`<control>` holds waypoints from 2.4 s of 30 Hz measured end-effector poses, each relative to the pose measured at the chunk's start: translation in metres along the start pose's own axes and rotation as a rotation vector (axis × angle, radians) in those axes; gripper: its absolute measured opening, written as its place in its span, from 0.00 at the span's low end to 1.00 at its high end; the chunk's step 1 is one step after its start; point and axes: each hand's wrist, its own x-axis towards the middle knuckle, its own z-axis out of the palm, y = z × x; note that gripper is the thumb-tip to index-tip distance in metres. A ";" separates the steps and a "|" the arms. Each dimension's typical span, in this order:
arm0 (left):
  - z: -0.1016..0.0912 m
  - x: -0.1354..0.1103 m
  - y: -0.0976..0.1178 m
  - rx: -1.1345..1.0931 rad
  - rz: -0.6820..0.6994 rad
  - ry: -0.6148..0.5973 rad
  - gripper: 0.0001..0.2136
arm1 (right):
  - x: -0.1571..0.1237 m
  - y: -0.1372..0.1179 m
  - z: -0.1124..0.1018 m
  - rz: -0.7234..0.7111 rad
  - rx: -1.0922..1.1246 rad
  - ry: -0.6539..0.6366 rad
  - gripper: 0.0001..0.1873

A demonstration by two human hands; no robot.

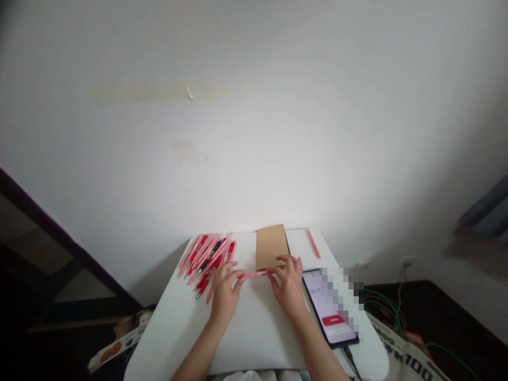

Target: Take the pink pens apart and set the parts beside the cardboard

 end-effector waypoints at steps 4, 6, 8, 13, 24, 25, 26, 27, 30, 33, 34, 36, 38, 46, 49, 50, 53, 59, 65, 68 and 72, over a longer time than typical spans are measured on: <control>0.001 0.000 0.000 -0.006 0.007 0.013 0.04 | 0.000 -0.001 -0.001 -0.008 -0.002 -0.002 0.07; 0.002 -0.001 0.000 -0.007 0.010 0.010 0.04 | 0.001 -0.002 -0.002 -0.012 0.000 -0.009 0.07; 0.003 -0.001 -0.001 -0.007 0.009 0.005 0.04 | 0.000 -0.003 -0.002 -0.021 0.005 -0.017 0.07; 0.003 -0.001 -0.002 -0.025 0.007 -0.001 0.05 | 0.000 -0.004 -0.001 -0.007 0.017 -0.064 0.06; 0.001 0.000 0.000 -0.060 0.021 0.006 0.05 | -0.001 -0.006 0.002 0.048 0.015 -0.153 0.06; 0.002 0.000 0.000 -0.061 0.022 0.008 0.06 | -0.001 -0.005 0.002 0.049 0.010 -0.154 0.06; 0.002 0.000 0.000 -0.061 0.023 0.008 0.06 | -0.001 -0.005 0.003 0.050 0.003 -0.154 0.07; 0.002 0.000 -0.001 -0.062 0.025 0.010 0.06 | -0.001 -0.004 0.004 0.049 -0.004 -0.153 0.08; 0.002 0.000 -0.001 -0.061 0.031 0.017 0.05 | -0.001 -0.002 0.005 0.048 -0.024 -0.149 0.10; 0.002 -0.001 0.000 -0.059 0.033 0.024 0.05 | -0.001 -0.003 0.004 0.057 -0.029 -0.150 0.12; 0.001 -0.001 -0.001 -0.058 0.032 0.027 0.06 | 0.000 -0.003 0.003 0.057 -0.023 -0.154 0.12; 0.001 0.000 -0.001 -0.059 0.028 0.032 0.06 | 0.000 -0.004 0.001 0.050 -0.009 -0.165 0.10; 0.002 0.000 -0.002 -0.061 0.024 0.037 0.06 | 0.001 -0.005 0.000 0.037 -0.003 -0.166 0.08; 0.001 0.000 -0.002 -0.054 0.012 0.037 0.05 | 0.001 -0.004 0.000 0.041 0.021 -0.162 0.09; 0.001 0.000 -0.002 -0.057 0.006 0.039 0.05 | 0.000 -0.003 0.002 0.044 0.023 -0.167 0.09; 0.001 0.000 -0.002 -0.058 0.006 0.038 0.05 | 0.000 -0.002 0.002 0.045 0.023 -0.164 0.07; 0.001 0.001 -0.002 -0.059 0.007 0.028 0.04 | -0.001 0.001 0.005 0.043 0.028 -0.151 0.03; 0.003 0.000 -0.004 -0.059 0.010 0.016 0.04 | -0.001 0.005 0.007 0.030 0.036 -0.126 0.04; 0.002 0.001 -0.002 -0.068 0.022 0.029 0.05 | -0.001 0.002 0.005 0.044 0.057 -0.131 0.08; 0.001 0.000 -0.001 -0.047 0.020 0.017 0.05 | -0.001 0.001 0.003 0.059 0.067 -0.137 0.10; 0.002 0.000 -0.001 -0.001 0.014 0.023 0.05 | 0.000 -0.001 0.002 0.067 0.064 -0.120 0.11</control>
